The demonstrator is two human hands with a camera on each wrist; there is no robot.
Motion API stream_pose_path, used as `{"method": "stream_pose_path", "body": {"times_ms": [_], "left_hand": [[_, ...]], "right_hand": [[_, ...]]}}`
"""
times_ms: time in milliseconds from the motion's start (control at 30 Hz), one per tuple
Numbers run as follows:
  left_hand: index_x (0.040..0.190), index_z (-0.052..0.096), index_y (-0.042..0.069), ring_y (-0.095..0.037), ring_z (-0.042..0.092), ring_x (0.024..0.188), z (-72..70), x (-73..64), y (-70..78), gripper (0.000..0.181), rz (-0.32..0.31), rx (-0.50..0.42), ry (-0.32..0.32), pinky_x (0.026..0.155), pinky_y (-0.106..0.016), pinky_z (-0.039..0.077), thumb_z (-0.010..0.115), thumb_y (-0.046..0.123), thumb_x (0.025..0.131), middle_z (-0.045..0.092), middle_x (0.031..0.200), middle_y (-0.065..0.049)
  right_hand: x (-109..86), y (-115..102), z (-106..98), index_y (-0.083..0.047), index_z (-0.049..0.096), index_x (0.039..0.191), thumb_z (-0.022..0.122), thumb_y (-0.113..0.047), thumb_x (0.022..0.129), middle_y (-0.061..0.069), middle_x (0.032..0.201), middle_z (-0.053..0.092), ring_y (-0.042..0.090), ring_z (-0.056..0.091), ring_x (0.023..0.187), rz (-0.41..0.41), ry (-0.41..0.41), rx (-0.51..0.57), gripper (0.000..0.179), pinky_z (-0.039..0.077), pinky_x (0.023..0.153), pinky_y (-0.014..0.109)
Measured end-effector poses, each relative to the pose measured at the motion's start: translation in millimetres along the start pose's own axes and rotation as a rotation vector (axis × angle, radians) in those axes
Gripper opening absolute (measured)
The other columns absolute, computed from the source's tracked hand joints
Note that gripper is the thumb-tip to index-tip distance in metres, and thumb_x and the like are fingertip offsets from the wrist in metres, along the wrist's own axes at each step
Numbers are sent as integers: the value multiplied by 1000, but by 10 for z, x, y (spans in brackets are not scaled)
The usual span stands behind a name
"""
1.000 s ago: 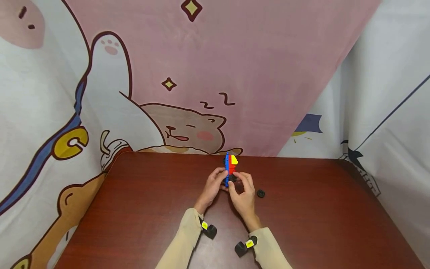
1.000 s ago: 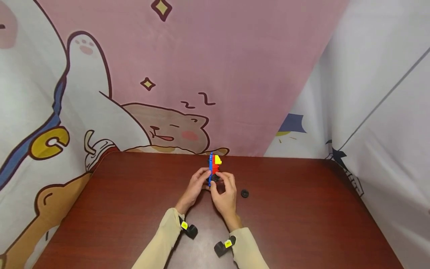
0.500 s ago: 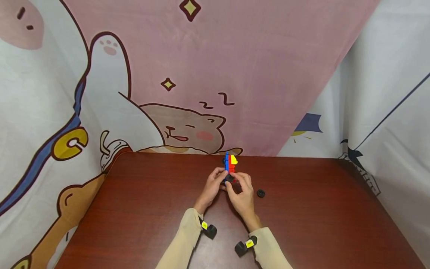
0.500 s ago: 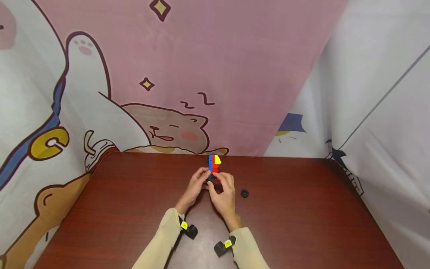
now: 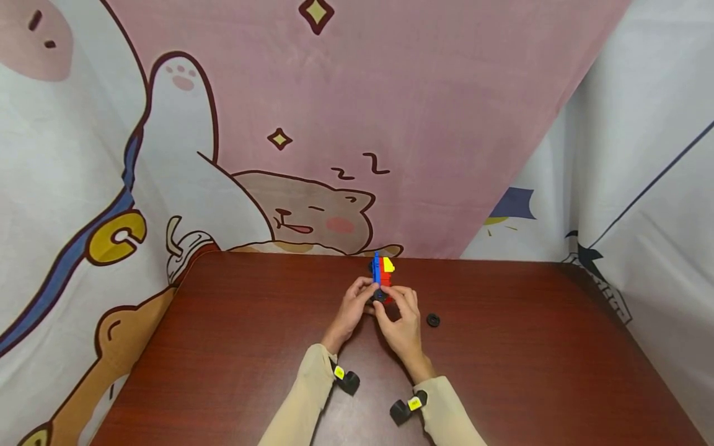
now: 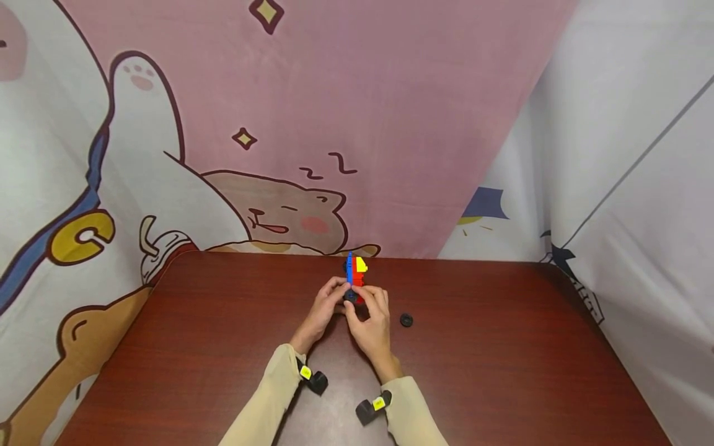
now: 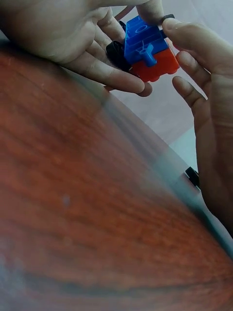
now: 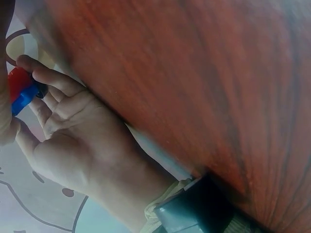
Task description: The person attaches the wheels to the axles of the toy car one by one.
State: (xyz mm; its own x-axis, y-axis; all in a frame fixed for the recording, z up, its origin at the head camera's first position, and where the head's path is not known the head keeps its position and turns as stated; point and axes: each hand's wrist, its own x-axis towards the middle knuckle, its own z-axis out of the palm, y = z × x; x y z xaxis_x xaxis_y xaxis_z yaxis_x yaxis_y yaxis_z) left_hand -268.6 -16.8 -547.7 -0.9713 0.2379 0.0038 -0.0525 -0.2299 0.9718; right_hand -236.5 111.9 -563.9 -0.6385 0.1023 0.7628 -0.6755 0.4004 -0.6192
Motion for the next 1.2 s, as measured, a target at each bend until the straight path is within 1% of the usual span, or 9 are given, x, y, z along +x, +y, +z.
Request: {"method": "stream_pose_path", "body": {"times_ms": [133,267,400,500,600,700,833,1000,1200], "left_hand": [[127,50,-7,-5,63,73,-13,-13,17,36,8,9,-36,63,-24,54,51,19,102,65,96,5],[133,49,-5,-7,63,82,-34,-24,12,41,25,38,-80,66,-25,55,55,15,97,64,112,-7],[135,50,-4,-8,61,86,-40,-28,15,44,22,57,-85,67,-24,54,55,14,95,61,121,-16],[134,50,-3,-8,62,84,-39,-29,14,43,19,51,-86,66,-24,54,54,13,94,61,120,-18],[135,49,-5,-9,63,83,-42,-27,9,44,25,31,-102,63,-25,56,54,14,96,59,122,-25],[135,48,-6,-9,64,84,-52,-17,0,44,28,14,-117,61,-26,56,53,14,97,57,125,-29],[137,47,-5,-9,64,87,-44,-5,4,46,33,12,-150,67,-30,58,53,13,96,60,127,-22],[138,46,-6,-9,65,87,-42,-13,29,49,47,9,-185,71,-33,58,54,14,94,64,120,-12],[137,47,-5,-10,65,83,-60,-29,21,49,22,2,-172,70,-29,58,56,15,93,65,113,-4]], "right_hand": [[7,-12,10,0,71,112,82,6,73,16,103,63,28,51,95,-6,12,-20,41,38,82,21],[35,-72,21,7,70,109,82,12,69,22,99,62,34,50,91,-18,38,-30,42,35,82,18],[109,-269,-11,10,69,106,80,17,66,26,96,61,37,49,90,-27,38,-31,42,35,81,20],[126,-338,-39,12,68,107,77,17,69,28,98,60,39,49,91,-10,24,-4,39,37,80,26],[64,-212,-36,11,63,117,71,12,79,28,110,55,39,49,98,106,44,39,39,39,85,28],[-3,-65,-24,5,52,133,63,1,93,26,127,50,37,51,109,317,26,97,42,42,91,26],[5,-33,-50,-7,44,144,52,-22,104,18,135,56,30,58,115,535,-100,78,43,47,94,31],[26,-58,-69,-12,47,145,46,-33,106,16,129,65,31,62,111,578,-198,32,44,48,96,51],[-8,-65,-64,-13,45,148,43,-31,107,16,131,64,33,63,113,549,-233,23,45,48,97,55]]}}
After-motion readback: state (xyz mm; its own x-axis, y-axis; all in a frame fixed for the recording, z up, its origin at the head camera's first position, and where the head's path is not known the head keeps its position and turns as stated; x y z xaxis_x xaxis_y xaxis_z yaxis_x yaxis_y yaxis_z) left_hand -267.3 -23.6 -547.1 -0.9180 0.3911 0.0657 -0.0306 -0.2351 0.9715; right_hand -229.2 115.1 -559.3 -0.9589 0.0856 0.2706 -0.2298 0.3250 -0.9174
